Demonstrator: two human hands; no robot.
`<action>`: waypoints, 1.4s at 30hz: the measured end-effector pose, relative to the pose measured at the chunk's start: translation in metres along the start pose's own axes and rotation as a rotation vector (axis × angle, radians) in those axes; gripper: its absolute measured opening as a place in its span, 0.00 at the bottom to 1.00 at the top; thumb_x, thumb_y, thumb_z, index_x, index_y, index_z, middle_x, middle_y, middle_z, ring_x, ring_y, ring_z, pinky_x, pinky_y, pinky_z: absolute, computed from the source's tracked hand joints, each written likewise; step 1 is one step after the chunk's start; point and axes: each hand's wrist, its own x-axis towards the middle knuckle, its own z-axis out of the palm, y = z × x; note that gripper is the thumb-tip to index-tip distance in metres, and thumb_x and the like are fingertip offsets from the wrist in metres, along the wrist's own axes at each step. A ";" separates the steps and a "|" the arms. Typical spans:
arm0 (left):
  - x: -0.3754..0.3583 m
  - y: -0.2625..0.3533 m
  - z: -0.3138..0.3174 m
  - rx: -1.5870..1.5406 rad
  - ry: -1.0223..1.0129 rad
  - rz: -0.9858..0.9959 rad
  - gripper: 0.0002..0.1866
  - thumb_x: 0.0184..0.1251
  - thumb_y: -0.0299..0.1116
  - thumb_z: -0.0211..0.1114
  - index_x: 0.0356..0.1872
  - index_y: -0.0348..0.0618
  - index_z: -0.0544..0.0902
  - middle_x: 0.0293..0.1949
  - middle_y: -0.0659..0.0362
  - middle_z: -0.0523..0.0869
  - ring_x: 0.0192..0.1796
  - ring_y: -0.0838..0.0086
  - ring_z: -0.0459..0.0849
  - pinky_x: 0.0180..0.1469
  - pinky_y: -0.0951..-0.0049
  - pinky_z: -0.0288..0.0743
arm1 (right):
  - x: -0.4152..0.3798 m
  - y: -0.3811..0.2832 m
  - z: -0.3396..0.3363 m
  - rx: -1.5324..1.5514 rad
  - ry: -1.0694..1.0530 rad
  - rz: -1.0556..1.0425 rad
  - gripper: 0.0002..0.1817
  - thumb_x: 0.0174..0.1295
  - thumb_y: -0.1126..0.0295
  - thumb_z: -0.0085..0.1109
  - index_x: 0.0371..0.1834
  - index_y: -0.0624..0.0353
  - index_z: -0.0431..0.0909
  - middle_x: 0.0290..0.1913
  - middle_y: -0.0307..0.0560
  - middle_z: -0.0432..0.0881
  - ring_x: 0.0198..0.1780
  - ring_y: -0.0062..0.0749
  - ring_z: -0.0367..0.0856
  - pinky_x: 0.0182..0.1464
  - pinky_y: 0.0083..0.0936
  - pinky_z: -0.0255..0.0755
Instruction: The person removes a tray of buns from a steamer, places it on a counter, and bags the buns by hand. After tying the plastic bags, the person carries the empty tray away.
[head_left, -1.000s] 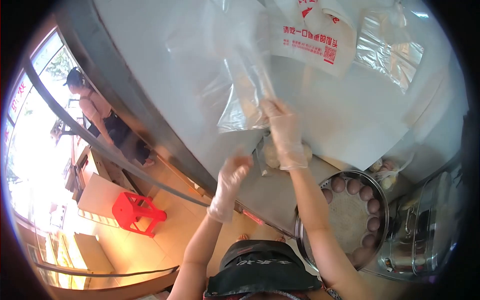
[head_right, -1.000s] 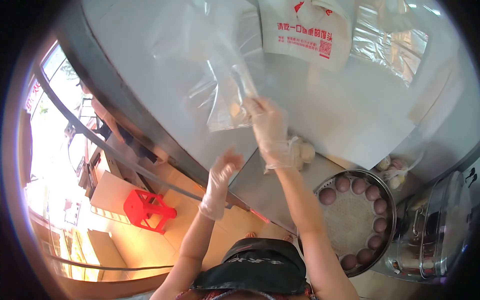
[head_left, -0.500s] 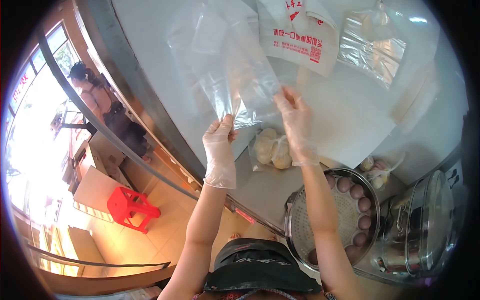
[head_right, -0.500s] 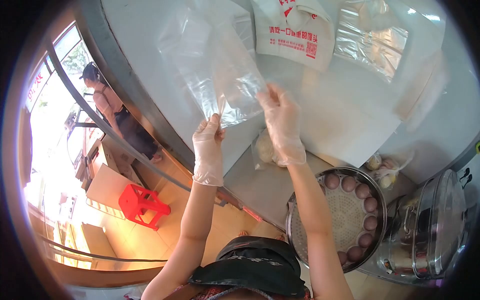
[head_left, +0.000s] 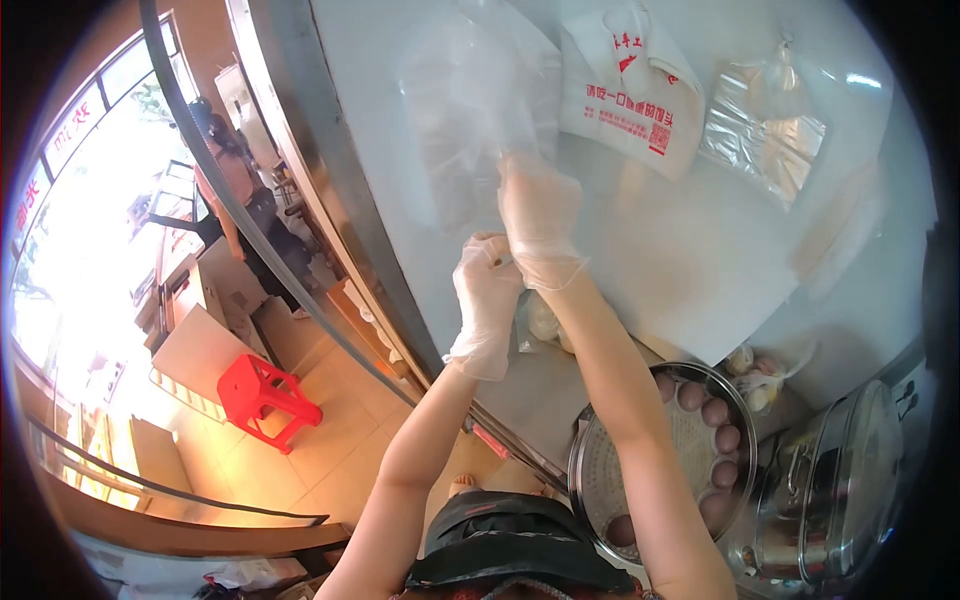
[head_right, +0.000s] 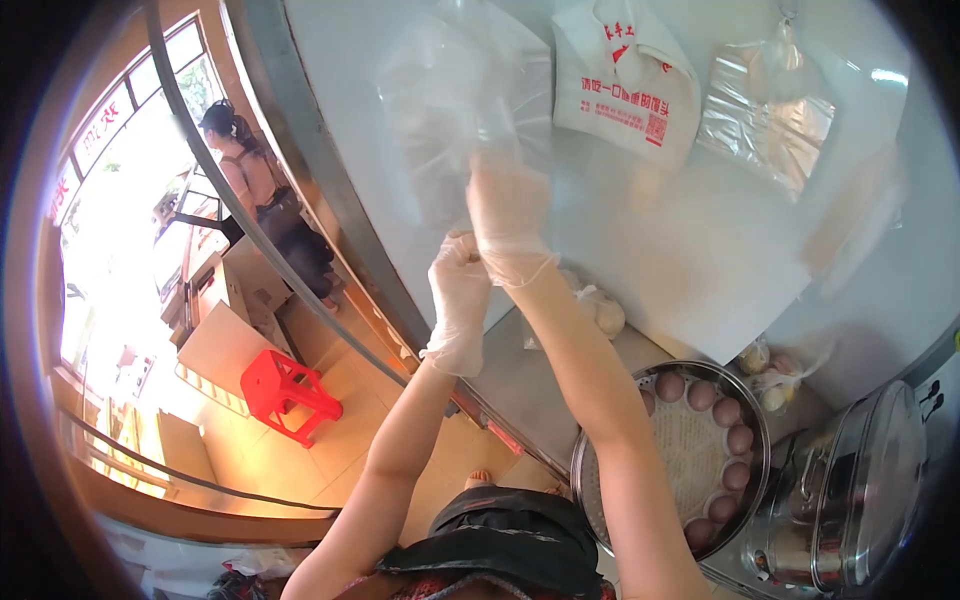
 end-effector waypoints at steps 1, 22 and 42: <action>-0.001 0.002 -0.010 0.112 -0.061 0.004 0.15 0.58 0.27 0.69 0.47 0.40 0.86 0.51 0.57 0.84 0.52 0.72 0.80 0.54 0.70 0.74 | -0.006 0.005 0.006 0.048 0.004 0.021 0.06 0.61 0.71 0.59 0.38 0.60 0.79 0.30 0.52 0.83 0.34 0.51 0.83 0.37 0.42 0.74; -0.137 -0.107 -0.078 -0.632 -0.402 -0.766 0.19 0.66 0.34 0.70 0.54 0.35 0.81 0.46 0.60 0.86 0.46 0.78 0.83 0.50 0.72 0.78 | -0.249 0.072 0.046 1.540 -0.356 1.142 0.14 0.64 0.68 0.67 0.49 0.64 0.81 0.44 0.38 0.84 0.45 0.20 0.79 0.49 0.21 0.73; -0.122 -0.121 -0.123 0.071 -0.642 -0.502 0.09 0.56 0.31 0.72 0.36 0.38 0.85 0.27 0.62 0.85 0.32 0.81 0.82 0.40 0.77 0.78 | -0.264 0.029 0.039 0.387 -0.240 -0.097 0.11 0.50 0.76 0.68 0.37 0.55 0.81 0.31 0.39 0.82 0.37 0.38 0.81 0.45 0.34 0.73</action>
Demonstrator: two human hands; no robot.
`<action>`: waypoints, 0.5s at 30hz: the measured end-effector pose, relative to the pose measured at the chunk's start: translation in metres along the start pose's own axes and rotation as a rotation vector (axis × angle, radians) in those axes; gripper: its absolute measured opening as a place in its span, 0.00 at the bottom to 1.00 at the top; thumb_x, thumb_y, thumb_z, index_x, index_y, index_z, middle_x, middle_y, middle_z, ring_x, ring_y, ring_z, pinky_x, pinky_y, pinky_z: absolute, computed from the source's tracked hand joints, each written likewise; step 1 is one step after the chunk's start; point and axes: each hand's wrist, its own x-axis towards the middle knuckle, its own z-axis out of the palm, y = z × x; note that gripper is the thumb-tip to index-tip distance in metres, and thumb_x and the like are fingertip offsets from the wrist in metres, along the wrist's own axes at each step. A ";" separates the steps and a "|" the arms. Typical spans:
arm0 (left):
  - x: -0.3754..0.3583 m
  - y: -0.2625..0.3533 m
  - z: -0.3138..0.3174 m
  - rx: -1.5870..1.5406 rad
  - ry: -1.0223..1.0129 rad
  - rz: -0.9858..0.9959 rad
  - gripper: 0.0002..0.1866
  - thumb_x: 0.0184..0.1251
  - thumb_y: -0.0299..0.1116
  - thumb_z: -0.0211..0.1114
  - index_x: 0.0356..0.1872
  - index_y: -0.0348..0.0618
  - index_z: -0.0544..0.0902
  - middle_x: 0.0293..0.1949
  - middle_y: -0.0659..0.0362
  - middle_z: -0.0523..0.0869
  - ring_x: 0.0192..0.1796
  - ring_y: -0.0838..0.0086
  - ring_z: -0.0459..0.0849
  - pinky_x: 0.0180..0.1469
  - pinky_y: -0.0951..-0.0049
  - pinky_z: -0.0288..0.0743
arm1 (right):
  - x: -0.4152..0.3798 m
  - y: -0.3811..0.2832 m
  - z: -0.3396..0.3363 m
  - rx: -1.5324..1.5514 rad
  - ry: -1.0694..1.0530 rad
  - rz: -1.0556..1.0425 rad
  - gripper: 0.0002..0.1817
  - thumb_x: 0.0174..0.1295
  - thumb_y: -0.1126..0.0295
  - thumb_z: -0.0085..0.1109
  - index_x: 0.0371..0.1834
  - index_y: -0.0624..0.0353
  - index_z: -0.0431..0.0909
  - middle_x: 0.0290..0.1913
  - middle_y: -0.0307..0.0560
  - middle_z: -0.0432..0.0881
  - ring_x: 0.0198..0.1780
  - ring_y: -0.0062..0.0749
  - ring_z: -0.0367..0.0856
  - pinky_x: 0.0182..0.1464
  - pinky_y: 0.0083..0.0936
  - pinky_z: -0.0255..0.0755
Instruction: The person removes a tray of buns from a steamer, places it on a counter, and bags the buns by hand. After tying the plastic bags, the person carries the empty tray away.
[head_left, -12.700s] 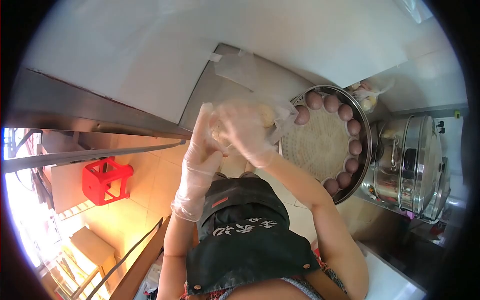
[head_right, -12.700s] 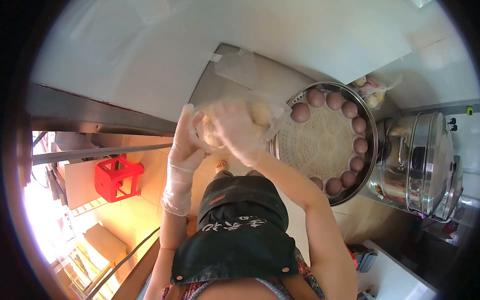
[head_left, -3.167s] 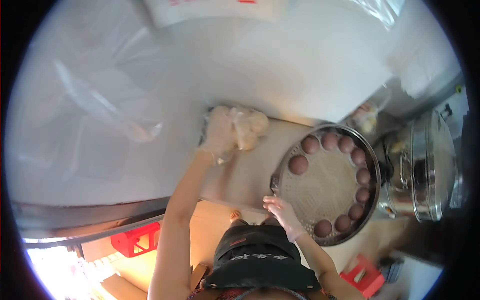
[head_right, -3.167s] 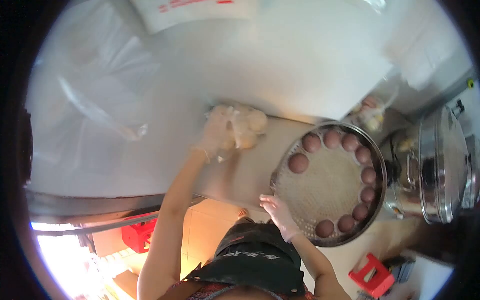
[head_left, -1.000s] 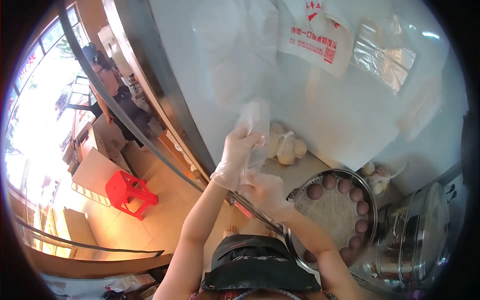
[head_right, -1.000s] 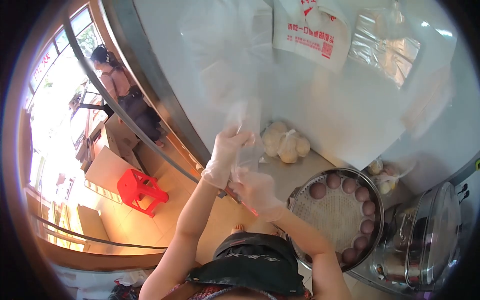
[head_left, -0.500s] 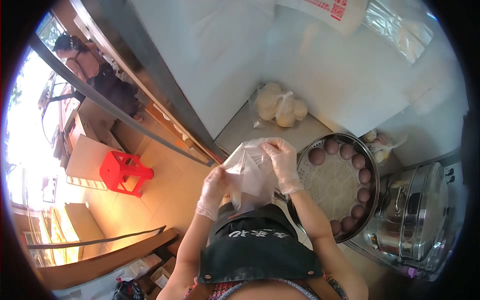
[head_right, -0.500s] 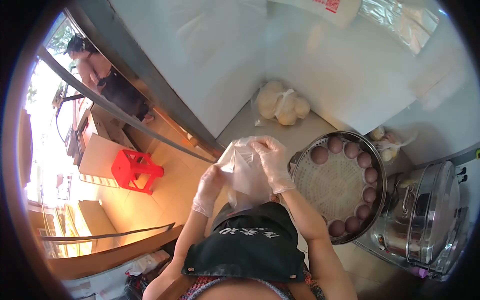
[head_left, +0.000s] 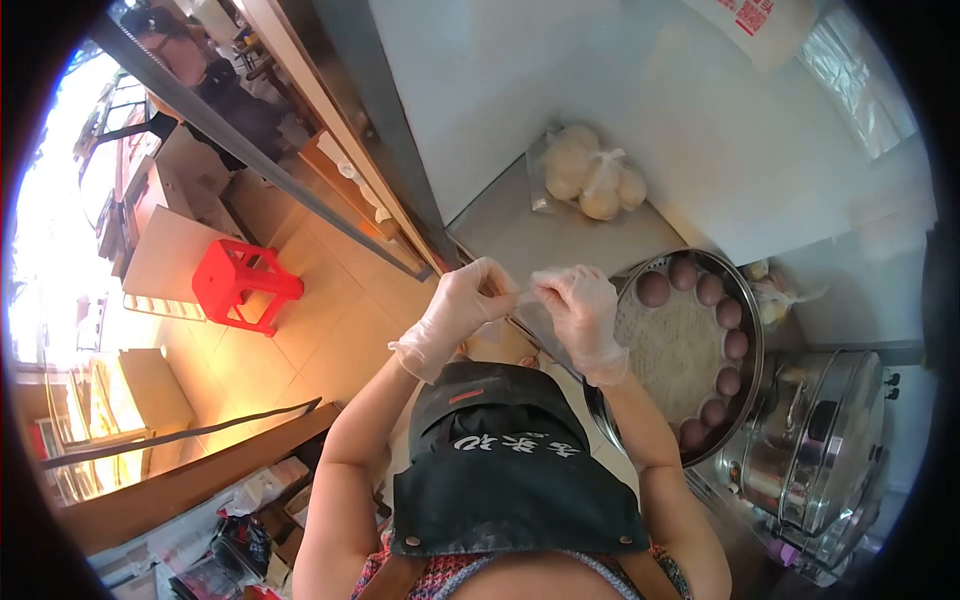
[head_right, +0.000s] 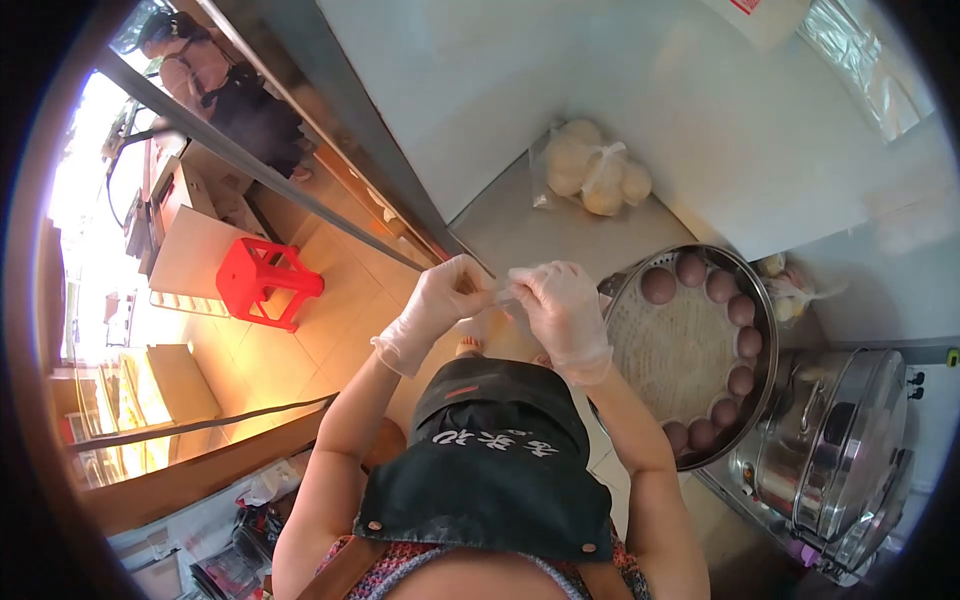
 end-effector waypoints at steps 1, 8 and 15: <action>0.000 -0.001 0.002 -0.024 -0.012 -0.038 0.08 0.57 0.30 0.73 0.34 0.38 0.85 0.28 0.63 0.84 0.33 0.83 0.81 0.39 0.79 0.77 | -0.003 0.002 0.002 -0.003 0.008 0.001 0.12 0.50 0.77 0.68 0.38 0.55 0.81 0.31 0.39 0.81 0.38 0.38 0.82 0.45 0.34 0.73; 0.005 -0.024 0.017 -0.311 -0.107 -0.202 0.09 0.56 0.28 0.73 0.35 0.37 0.83 0.27 0.65 0.82 0.32 0.84 0.78 0.35 0.80 0.74 | -0.014 0.006 0.012 0.013 0.062 0.088 0.13 0.50 0.76 0.69 0.39 0.54 0.81 0.32 0.40 0.82 0.39 0.38 0.82 0.46 0.35 0.73; 0.002 -0.025 0.035 -0.400 -0.035 -0.313 0.13 0.57 0.28 0.72 0.44 0.37 0.84 0.28 0.66 0.81 0.31 0.84 0.76 0.34 0.81 0.72 | -0.053 -0.012 0.010 0.113 0.055 0.649 0.12 0.57 0.72 0.69 0.44 0.60 0.83 0.39 0.48 0.85 0.42 0.36 0.84 0.47 0.29 0.74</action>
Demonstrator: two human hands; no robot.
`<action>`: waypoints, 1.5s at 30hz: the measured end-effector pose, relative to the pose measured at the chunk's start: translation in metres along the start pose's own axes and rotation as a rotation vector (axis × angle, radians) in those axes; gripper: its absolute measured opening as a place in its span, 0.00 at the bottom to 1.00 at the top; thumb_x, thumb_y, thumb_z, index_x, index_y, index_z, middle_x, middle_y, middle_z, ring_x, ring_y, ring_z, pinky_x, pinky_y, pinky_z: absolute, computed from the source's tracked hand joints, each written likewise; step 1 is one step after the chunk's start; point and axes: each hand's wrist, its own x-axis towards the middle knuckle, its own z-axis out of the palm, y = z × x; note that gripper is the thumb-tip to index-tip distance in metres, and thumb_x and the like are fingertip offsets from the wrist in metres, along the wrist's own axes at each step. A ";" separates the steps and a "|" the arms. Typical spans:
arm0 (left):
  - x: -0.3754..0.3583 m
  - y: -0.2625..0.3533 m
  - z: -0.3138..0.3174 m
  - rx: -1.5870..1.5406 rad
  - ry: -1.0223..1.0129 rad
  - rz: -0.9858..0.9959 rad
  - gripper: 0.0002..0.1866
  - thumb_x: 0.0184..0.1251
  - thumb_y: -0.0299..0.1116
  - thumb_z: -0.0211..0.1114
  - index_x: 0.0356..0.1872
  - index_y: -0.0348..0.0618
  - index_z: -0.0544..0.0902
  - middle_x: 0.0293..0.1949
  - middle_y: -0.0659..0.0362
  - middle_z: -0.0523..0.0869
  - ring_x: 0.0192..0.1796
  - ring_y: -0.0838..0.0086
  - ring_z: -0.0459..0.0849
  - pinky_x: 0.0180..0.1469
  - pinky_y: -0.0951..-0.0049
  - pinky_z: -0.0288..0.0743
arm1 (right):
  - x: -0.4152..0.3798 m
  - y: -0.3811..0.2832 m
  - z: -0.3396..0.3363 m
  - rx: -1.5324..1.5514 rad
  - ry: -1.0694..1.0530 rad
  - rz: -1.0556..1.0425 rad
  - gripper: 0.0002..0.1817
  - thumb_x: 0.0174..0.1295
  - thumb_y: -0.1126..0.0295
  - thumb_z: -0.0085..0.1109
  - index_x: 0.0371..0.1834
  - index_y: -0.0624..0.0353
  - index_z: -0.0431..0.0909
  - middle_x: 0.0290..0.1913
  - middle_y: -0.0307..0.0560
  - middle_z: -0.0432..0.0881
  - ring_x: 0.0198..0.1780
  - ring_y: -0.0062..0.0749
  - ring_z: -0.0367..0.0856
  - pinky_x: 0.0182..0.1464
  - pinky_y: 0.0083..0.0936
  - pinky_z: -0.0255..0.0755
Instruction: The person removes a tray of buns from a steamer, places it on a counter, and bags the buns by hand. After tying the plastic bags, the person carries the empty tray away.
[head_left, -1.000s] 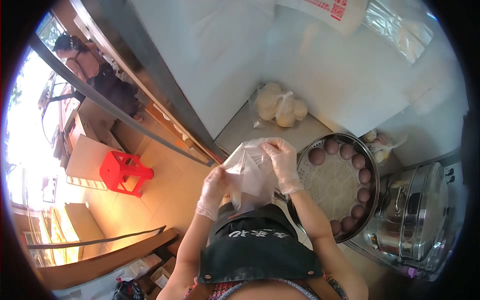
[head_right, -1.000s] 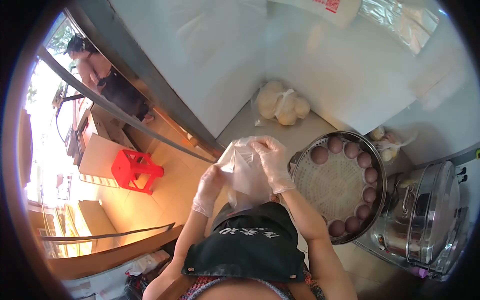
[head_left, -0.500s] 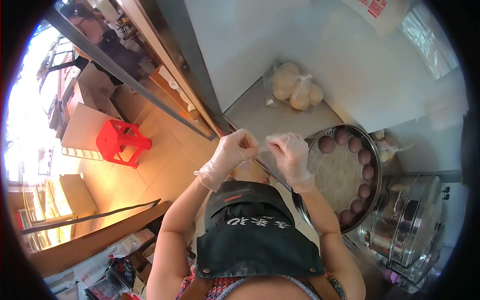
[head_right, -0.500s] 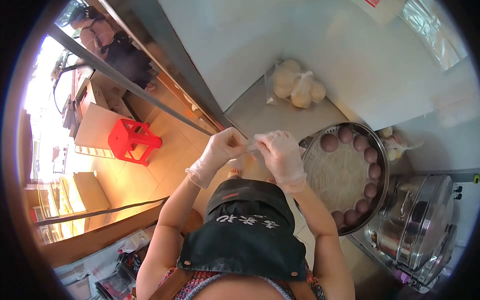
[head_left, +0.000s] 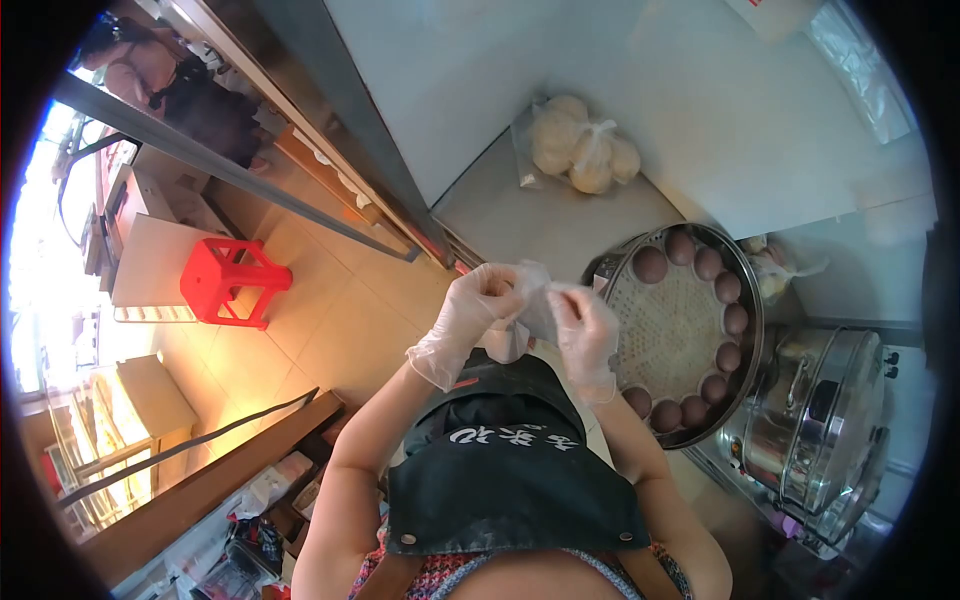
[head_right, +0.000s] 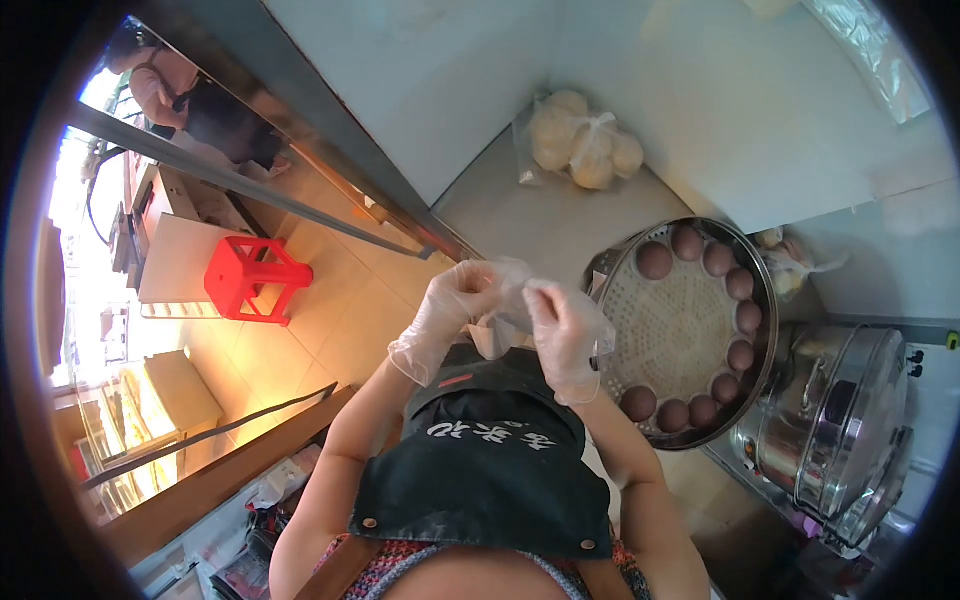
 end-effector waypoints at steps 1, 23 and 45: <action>0.000 -0.005 0.004 0.024 0.017 0.039 0.15 0.57 0.28 0.73 0.45 0.36 0.84 0.28 0.66 0.81 0.31 0.84 0.76 0.34 0.80 0.73 | -0.002 0.001 0.002 0.153 -0.079 0.183 0.12 0.59 0.71 0.68 0.45 0.61 0.83 0.40 0.48 0.85 0.42 0.34 0.83 0.47 0.28 0.74; -0.027 -0.022 -0.032 -0.217 0.231 0.132 0.24 0.58 0.19 0.71 0.57 0.38 0.79 0.35 0.63 0.83 0.38 0.80 0.82 0.43 0.81 0.78 | 0.014 -0.033 0.068 0.583 -0.289 0.762 0.10 0.66 0.67 0.63 0.38 0.65 0.83 0.34 0.39 0.84 0.36 0.19 0.79 0.41 0.19 0.73; -0.019 -0.008 -0.027 -0.495 0.183 -0.008 0.24 0.64 0.23 0.65 0.62 0.33 0.75 0.38 0.59 0.82 0.38 0.78 0.83 0.44 0.80 0.78 | 0.002 -0.015 0.071 0.595 -0.286 0.585 0.07 0.66 0.68 0.63 0.35 0.60 0.84 0.32 0.36 0.82 0.34 0.18 0.78 0.39 0.14 0.71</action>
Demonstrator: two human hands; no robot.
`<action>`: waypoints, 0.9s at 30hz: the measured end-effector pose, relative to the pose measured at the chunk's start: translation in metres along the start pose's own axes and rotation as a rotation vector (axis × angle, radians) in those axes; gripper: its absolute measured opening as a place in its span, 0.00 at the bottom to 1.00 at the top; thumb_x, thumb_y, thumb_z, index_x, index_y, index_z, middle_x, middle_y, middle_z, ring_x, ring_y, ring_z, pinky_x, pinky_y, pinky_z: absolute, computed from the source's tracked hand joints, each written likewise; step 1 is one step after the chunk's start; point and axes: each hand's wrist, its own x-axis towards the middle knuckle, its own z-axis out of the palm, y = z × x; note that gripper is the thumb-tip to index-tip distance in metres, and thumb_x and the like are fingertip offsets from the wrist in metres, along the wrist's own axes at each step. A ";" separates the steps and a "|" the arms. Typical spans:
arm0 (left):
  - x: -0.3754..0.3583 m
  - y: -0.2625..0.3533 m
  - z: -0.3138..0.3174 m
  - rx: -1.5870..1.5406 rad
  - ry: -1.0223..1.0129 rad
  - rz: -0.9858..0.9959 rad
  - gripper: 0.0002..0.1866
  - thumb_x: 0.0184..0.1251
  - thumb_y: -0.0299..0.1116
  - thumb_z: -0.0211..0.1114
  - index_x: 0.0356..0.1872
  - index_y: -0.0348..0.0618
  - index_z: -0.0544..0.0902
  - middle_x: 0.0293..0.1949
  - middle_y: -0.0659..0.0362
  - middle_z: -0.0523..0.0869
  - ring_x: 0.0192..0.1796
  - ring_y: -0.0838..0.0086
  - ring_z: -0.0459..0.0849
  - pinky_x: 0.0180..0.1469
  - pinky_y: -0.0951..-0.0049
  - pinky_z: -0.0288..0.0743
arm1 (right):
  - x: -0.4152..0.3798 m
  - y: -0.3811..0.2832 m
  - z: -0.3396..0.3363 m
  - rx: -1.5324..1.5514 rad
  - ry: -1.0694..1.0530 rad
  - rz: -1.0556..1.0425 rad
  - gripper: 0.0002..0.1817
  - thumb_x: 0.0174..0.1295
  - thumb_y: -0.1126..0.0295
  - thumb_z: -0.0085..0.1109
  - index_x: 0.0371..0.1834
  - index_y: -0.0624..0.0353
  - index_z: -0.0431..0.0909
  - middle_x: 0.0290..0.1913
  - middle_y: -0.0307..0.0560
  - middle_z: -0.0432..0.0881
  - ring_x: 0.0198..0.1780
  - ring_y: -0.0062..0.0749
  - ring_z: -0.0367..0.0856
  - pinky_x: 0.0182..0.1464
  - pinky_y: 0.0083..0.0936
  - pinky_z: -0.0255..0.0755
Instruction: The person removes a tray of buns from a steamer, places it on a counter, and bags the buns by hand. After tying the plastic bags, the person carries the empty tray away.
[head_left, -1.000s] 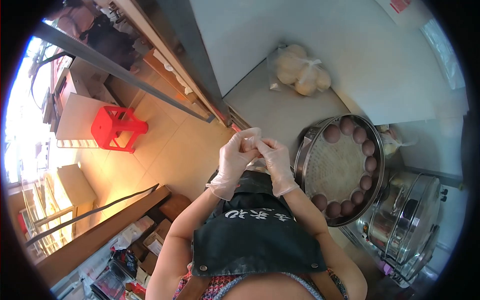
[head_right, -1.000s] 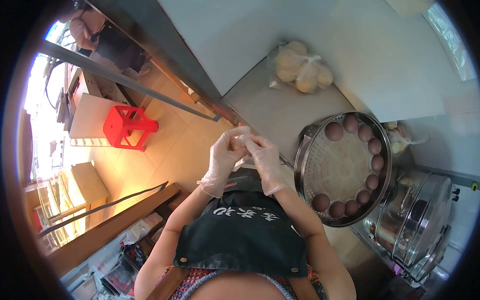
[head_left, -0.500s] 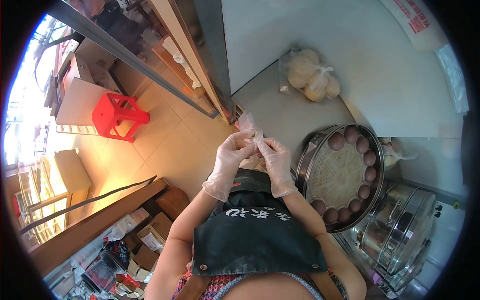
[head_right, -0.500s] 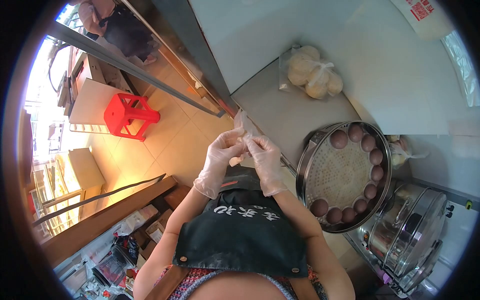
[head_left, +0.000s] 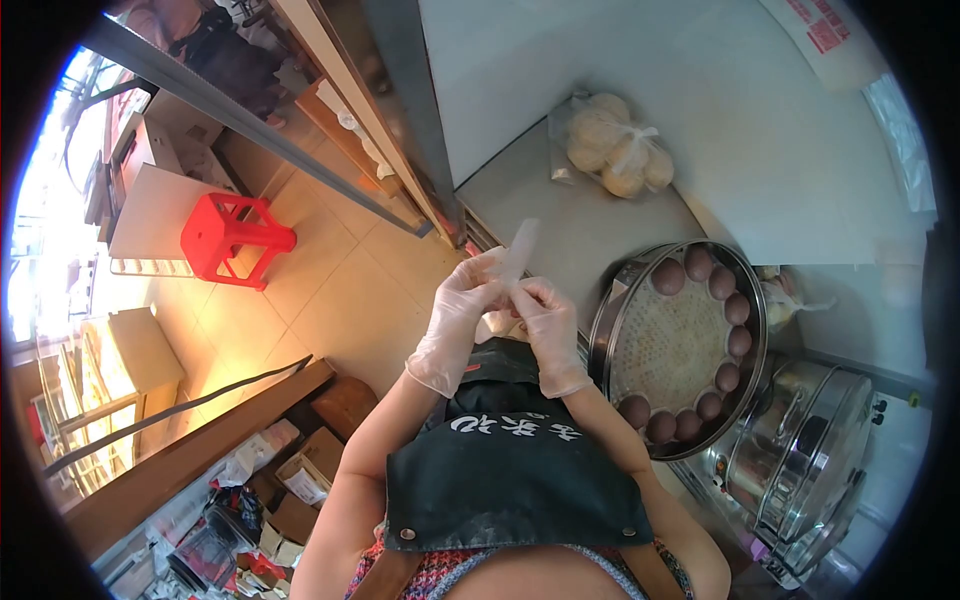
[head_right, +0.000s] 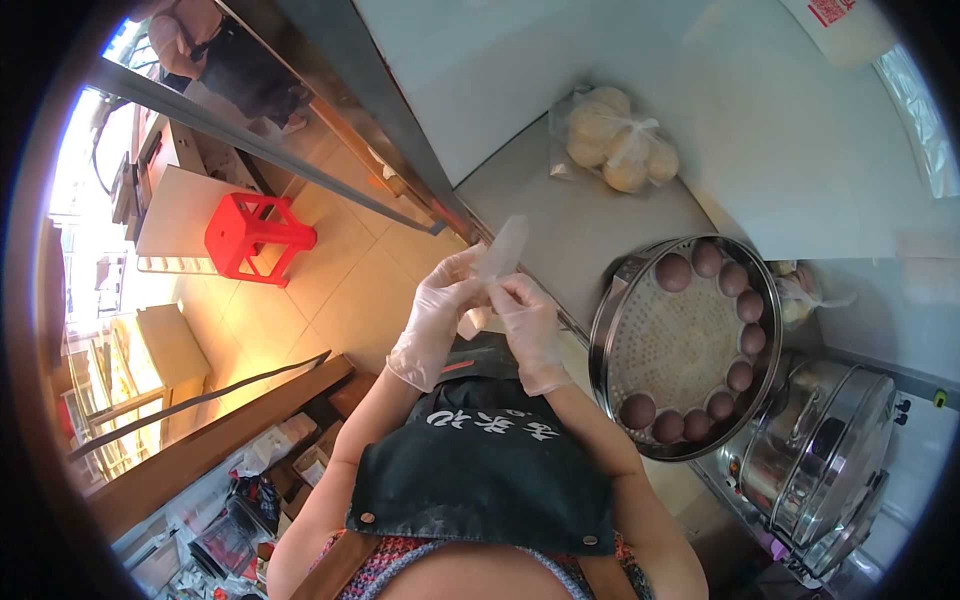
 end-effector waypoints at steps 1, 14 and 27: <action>0.002 -0.003 -0.003 -0.027 -0.018 -0.007 0.24 0.64 0.23 0.65 0.62 0.33 0.75 0.39 0.59 0.83 0.39 0.78 0.84 0.45 0.80 0.78 | -0.001 -0.005 -0.001 0.042 0.005 0.093 0.07 0.66 0.67 0.64 0.36 0.59 0.84 0.33 0.37 0.82 0.34 0.19 0.79 0.39 0.14 0.72; 0.000 -0.023 -0.001 0.105 0.042 0.115 0.22 0.69 0.26 0.63 0.62 0.30 0.73 0.41 0.57 0.84 0.43 0.79 0.82 0.47 0.75 0.79 | 0.001 0.001 -0.009 0.328 -0.064 0.186 0.06 0.66 0.69 0.57 0.37 0.59 0.81 0.36 0.39 0.83 0.41 0.25 0.81 0.47 0.23 0.73; 0.003 -0.024 -0.019 0.668 0.359 0.677 0.16 0.62 0.16 0.60 0.51 0.35 0.83 0.33 0.65 0.79 0.33 0.82 0.77 0.36 0.81 0.72 | 0.043 0.016 -0.023 -0.427 0.010 -0.003 0.16 0.66 0.64 0.59 0.53 0.63 0.78 0.42 0.43 0.82 0.42 0.27 0.80 0.44 0.27 0.75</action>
